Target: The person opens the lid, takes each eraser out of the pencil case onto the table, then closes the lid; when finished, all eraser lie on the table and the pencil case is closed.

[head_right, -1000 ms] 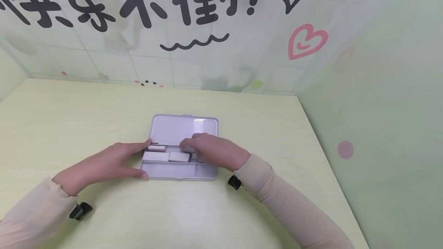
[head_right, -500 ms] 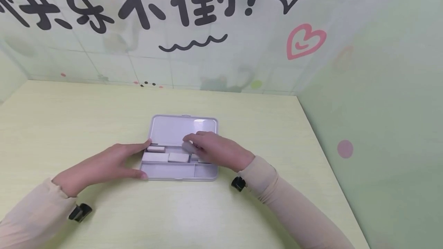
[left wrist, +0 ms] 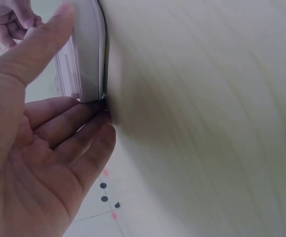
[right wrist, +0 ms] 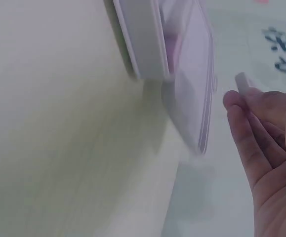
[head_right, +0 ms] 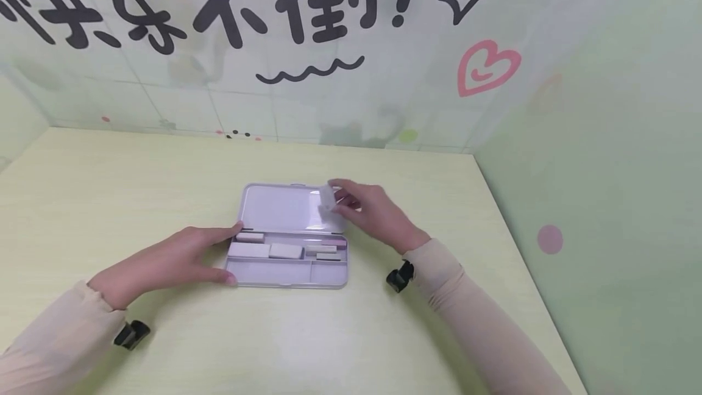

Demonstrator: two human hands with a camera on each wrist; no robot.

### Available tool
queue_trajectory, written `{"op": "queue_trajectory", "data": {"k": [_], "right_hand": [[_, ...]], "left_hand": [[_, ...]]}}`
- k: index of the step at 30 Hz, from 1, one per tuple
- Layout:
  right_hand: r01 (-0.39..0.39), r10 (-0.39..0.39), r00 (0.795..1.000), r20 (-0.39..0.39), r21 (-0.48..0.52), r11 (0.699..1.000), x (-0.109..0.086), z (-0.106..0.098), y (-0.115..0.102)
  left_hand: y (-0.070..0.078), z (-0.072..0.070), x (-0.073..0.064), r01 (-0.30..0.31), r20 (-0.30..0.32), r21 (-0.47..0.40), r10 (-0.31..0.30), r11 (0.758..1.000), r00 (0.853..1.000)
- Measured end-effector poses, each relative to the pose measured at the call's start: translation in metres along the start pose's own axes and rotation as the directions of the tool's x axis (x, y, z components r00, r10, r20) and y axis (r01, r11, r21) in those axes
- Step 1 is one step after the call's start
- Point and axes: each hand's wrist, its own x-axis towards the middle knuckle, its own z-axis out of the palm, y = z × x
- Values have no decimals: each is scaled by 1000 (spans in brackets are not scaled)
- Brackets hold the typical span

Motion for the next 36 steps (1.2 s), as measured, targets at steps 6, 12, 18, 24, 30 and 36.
{"op": "queue_trajectory", "data": {"k": [6,12,18,24,30,36], "right_hand": [[-160,164,981,-108,43,986,5,-17,28],[-263,267,954,-136,47,964,11,-24,55],[-310,313,941,-127,50,950,19,-21,73],[-353,351,929,-119,-2,935,26,-20,89],[-378,376,921,-104,-4,926,32,-21,96],[-381,378,923,-67,-36,924,43,-23,98]], "left_hand": [[-1,0,1,-12,-4,4,12,1000,1000],[-3,3,1,-8,-10,2,8,1000,1000],[-3,1,0,-20,-17,4,20,1000,1000],[-2,1,2,-35,-16,-6,35,999,999],[-3,1,3,-22,-12,1,22,1000,1000],[-4,1,3,-20,-19,9,20,1000,1000]]}}
